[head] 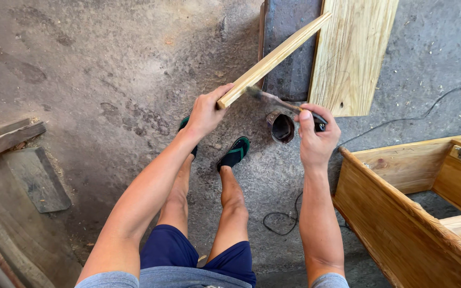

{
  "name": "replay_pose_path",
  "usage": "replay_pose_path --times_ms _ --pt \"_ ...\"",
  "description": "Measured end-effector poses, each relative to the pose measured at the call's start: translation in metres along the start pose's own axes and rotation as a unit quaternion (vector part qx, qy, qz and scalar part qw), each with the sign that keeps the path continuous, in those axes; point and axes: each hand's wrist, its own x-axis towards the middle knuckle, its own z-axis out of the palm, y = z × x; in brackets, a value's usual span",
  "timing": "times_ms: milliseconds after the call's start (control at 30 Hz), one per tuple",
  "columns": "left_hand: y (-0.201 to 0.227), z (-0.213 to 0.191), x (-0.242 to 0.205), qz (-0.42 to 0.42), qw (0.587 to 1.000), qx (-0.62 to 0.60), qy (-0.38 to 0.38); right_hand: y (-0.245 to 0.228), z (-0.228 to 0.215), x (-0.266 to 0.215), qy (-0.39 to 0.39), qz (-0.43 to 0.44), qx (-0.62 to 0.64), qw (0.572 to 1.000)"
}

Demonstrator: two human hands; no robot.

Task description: The person pours liquid from a plastic bottle into a metal can, then walks to a work area and sits on the floor. They use a brush to apply a dark finish to two wooden planks, repeatedly dipping the brush into the can and coating the wood surfaces.

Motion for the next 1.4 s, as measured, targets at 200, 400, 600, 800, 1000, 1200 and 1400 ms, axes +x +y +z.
replay_pose_path --times_ms 200,400,600,800,1000,1200,1400 --pt "-0.003 -0.005 0.001 -0.01 0.999 0.029 -0.015 0.0 -0.001 0.008 -0.063 -0.068 -0.085 0.992" --pt "-0.01 -0.009 0.001 0.016 1.0 0.016 -0.009 0.028 -0.034 0.089 0.066 0.021 -0.069 0.995" --pt "-0.014 -0.014 0.001 0.02 0.999 0.026 -0.014 0.056 -0.066 0.146 0.13 -0.09 -0.133 0.979" --pt "-0.014 -0.018 0.001 0.017 1.0 0.019 -0.016 0.055 -0.065 0.148 0.148 -0.129 -0.238 0.951" --pt "-0.016 -0.021 0.002 0.044 0.999 0.022 -0.014 0.05 -0.052 0.156 0.211 -0.104 -0.275 0.932" --pt "-0.013 -0.025 0.004 0.017 0.999 0.028 -0.023 0.054 -0.049 0.166 0.236 -0.109 -0.271 0.927" --pt "-0.002 -0.029 0.005 0.03 0.998 0.037 -0.03 0.027 -0.031 0.126 0.126 -0.109 -0.284 0.944"
